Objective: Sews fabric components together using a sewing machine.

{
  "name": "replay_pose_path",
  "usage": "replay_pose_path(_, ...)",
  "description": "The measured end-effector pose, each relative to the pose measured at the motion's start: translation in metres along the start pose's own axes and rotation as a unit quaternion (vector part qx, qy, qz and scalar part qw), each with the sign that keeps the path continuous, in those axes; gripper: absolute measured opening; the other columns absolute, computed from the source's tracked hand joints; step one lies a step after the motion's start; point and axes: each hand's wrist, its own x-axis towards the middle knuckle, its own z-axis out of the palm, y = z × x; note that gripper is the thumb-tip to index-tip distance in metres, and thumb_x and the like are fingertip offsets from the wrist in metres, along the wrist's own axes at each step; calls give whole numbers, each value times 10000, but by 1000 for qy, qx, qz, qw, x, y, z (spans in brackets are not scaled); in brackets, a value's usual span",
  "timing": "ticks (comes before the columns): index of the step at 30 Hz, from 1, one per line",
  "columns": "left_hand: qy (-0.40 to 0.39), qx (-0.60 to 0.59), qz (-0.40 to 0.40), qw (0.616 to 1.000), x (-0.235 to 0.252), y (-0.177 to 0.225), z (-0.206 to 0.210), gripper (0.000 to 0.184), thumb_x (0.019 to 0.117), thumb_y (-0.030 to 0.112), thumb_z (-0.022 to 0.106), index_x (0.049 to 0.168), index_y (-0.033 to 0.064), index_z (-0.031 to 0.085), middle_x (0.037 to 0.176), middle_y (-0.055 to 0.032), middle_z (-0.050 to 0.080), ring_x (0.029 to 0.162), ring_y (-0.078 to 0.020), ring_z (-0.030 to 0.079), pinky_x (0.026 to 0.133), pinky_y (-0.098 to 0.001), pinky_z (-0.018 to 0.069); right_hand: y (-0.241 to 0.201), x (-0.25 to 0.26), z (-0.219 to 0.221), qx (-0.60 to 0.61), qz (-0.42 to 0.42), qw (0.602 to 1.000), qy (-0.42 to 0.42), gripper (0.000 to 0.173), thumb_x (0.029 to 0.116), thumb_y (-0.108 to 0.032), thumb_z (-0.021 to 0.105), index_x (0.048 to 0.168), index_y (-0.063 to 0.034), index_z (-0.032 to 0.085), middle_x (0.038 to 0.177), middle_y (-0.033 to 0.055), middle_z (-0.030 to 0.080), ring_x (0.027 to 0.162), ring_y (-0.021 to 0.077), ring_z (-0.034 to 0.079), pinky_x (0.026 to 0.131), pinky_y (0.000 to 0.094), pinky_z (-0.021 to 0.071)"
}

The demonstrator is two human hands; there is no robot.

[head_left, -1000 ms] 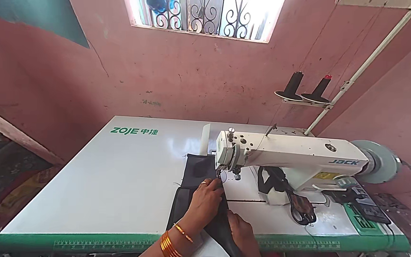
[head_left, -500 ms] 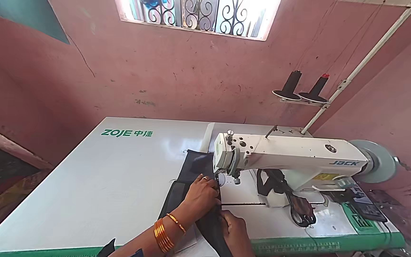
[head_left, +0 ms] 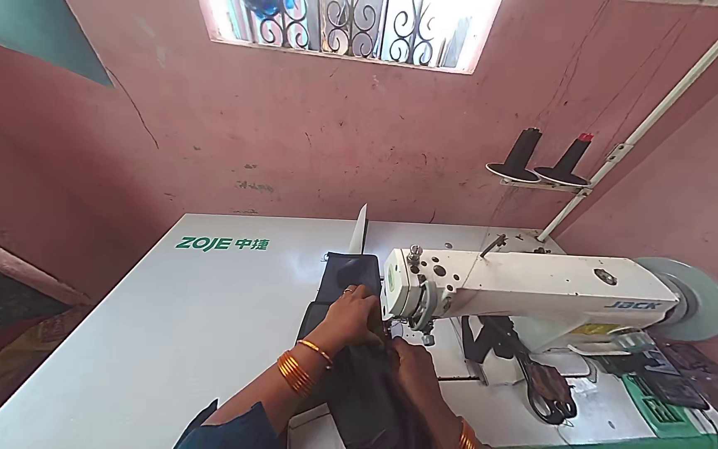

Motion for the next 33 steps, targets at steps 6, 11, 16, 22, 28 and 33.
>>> replay_pose_path(6,-45,13,200,979,-74,0,-9,475,866,47,760,1332,59,673,1528,-162,522,1515,-337,354,1275,-570,113,31,-24,10,527,108,843,-11,196,996,10,575,1163,19,675,929,93,717,820,141,686,767,326,580)
replay_pose_path(11,47,-65,292,953,-98,-26,37,242,894,107,620,1049,134,804,910,-62,758,863,-249,732,792,-504,586,64,-99,-16,318,26,947,-29,189,988,-16,589,1119,34,716,896,78,738,734,121,713,701,293,613)
replay_pose_path(16,154,-129,299,933,-101,-37,74,305,882,243,577,1072,215,814,1001,15,741,991,-182,675,901,-467,513,158,-89,-78,-157,49,952,257,425,849,154,600,1266,92,661,1326,315,623,1292,494,562,1113,631,406)
replay_pose_path(22,144,-125,340,921,-118,-35,83,348,917,99,510,1016,212,825,1158,56,766,1229,-160,637,1148,-449,382,113,-58,-31,-38,-303,881,362,281,891,50,538,1027,5,779,1092,148,769,1067,278,744,948,412,604)
replay_pose_path(28,132,-106,312,935,-132,-24,80,365,903,56,491,1026,153,821,1188,16,763,1279,-191,628,1157,-469,388,56,12,21,-47,-427,890,151,326,931,58,513,1135,4,763,1276,180,708,1267,365,636,1106,489,477)
replay_pose_path(33,153,-143,300,931,-139,-28,95,408,930,50,447,1097,159,804,1249,33,742,1338,-168,584,1186,-440,357,84,-72,40,-10,-423,890,169,339,916,48,505,1116,-20,770,1263,149,720,1269,307,642,1109,439,489)
